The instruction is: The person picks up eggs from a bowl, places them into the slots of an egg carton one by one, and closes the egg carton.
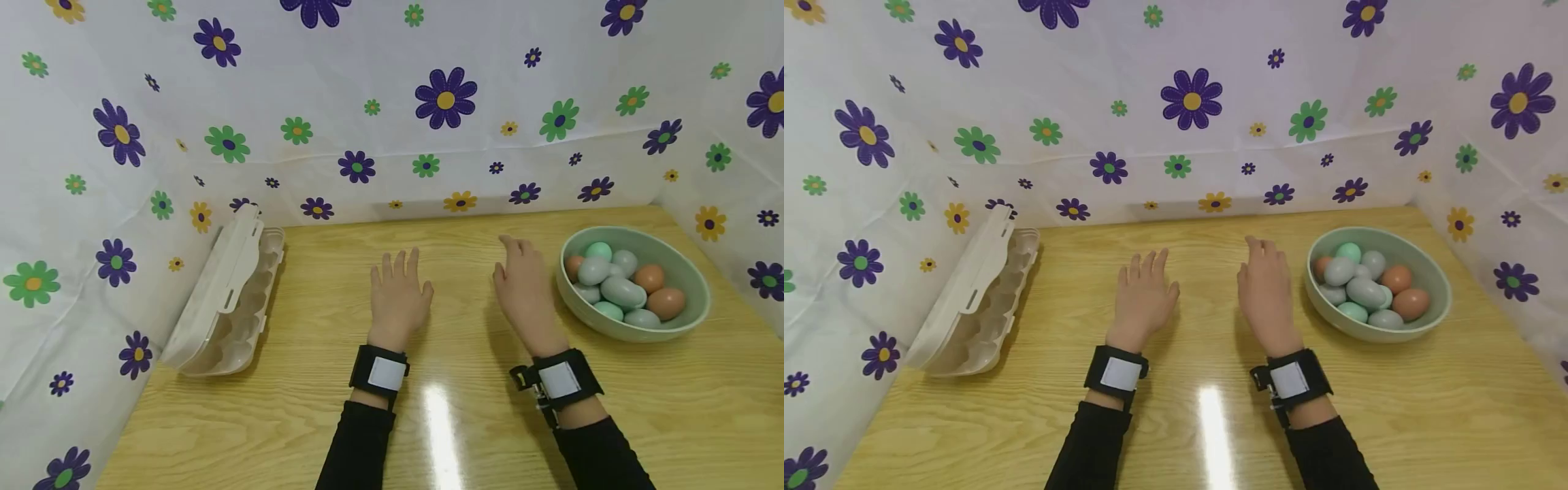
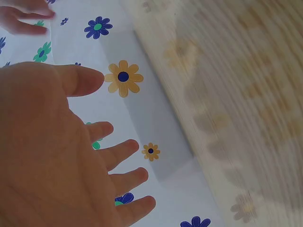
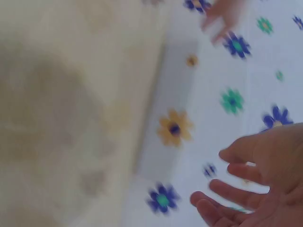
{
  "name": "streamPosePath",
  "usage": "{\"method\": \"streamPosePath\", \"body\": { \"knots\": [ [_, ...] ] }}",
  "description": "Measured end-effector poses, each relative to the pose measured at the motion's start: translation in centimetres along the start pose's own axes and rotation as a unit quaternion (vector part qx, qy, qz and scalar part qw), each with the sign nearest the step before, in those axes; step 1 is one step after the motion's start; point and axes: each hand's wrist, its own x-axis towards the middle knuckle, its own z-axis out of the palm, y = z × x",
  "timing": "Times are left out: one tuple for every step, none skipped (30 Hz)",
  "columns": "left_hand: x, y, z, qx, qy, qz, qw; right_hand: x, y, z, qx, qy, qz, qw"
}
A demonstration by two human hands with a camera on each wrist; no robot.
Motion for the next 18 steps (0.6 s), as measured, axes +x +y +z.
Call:
{"method": "streamPosePath", "body": {
  "knots": [
    [0.0,-0.1,0.0,-0.002,-0.001,-0.004,1.0,0.3,0.3,-0.8,-0.003,0.007,0.01,0.9999],
    [-0.1,-0.2,-0.1,-0.003,-0.002,-0.007,1.0,0.6,0.7,-1.7,-0.007,0.016,0.019,0.9997],
    [-0.1,-0.3,-0.1,-0.006,-0.002,-0.009,0.9999,0.8,1.1,-2.5,-0.016,0.026,0.026,0.9992],
    [-0.1,-0.4,-0.1,-0.007,-0.002,-0.009,0.9999,1.0,1.7,-3.4,-0.028,0.029,0.034,0.9986],
    [-0.1,-0.5,-0.1,-0.01,-0.004,-0.01,0.9999,1.1,2.3,-4.1,-0.043,0.03,0.039,0.9979],
    [-0.1,-0.6,-0.1,-0.013,-0.005,-0.01,0.9998,1.1,2.9,-4.8,-0.057,0.029,0.042,0.9971],
    [-0.1,-0.6,-0.1,-0.014,-0.008,-0.01,0.9998,1.0,3.6,-5.3,-0.077,0.026,0.041,0.9959],
    [-0.1,-0.7,-0.1,-0.015,-0.009,-0.011,0.9998,0.9,4.2,-5.7,-0.099,0.017,0.041,0.9941],
    [-0.1,-0.7,-0.1,-0.016,-0.01,-0.011,0.9998,0.8,4.7,-6.1,-0.123,0.007,0.038,0.9916],
    [-0.1,-0.7,-0.1,-0.015,-0.014,-0.011,0.9997,0.6,5.3,-6.4,-0.144,-0.002,0.032,0.989],
    [-0.1,-0.7,-0.1,-0.015,-0.015,-0.012,0.9997,0.3,5.7,-6.5,-0.159,-0.01,0.028,0.9869],
    [-0.2,-0.7,-0.1,-0.016,-0.015,-0.011,0.9997,0.1,6.0,-6.6,-0.167,-0.018,0.026,0.9854],
    [-0.2,-0.7,-0.1,-0.016,-0.014,-0.011,0.9997,0.0,6.3,-6.7,-0.173,-0.025,0.026,0.9842],
    [-0.3,-0.7,-0.1,-0.016,-0.013,-0.01,0.9997,-0.2,6.4,-6.7,-0.174,-0.028,0.026,0.984],
    [-0.3,-0.7,-0.2,-0.016,-0.011,-0.008,0.9998,-0.3,6.6,-6.6,-0.169,-0.028,0.026,0.9848],
    [-0.3,-0.7,-0.3,-0.014,-0.007,-0.006,0.9999,-0.3,6.6,-6.5,-0.161,-0.03,0.031,0.9861],
    [-0.3,-0.8,-0.4,-0.012,-0.003,-0.003,0.9999,-0.3,6.7,-6.5,-0.153,-0.03,0.034,0.9872],
    [-0.4,-0.9,-0.6,-0.011,0.0,-0.001,0.9999,-0.3,6.7,-6.4,-0.145,-0.03,0.039,0.9882]
  ]
}}
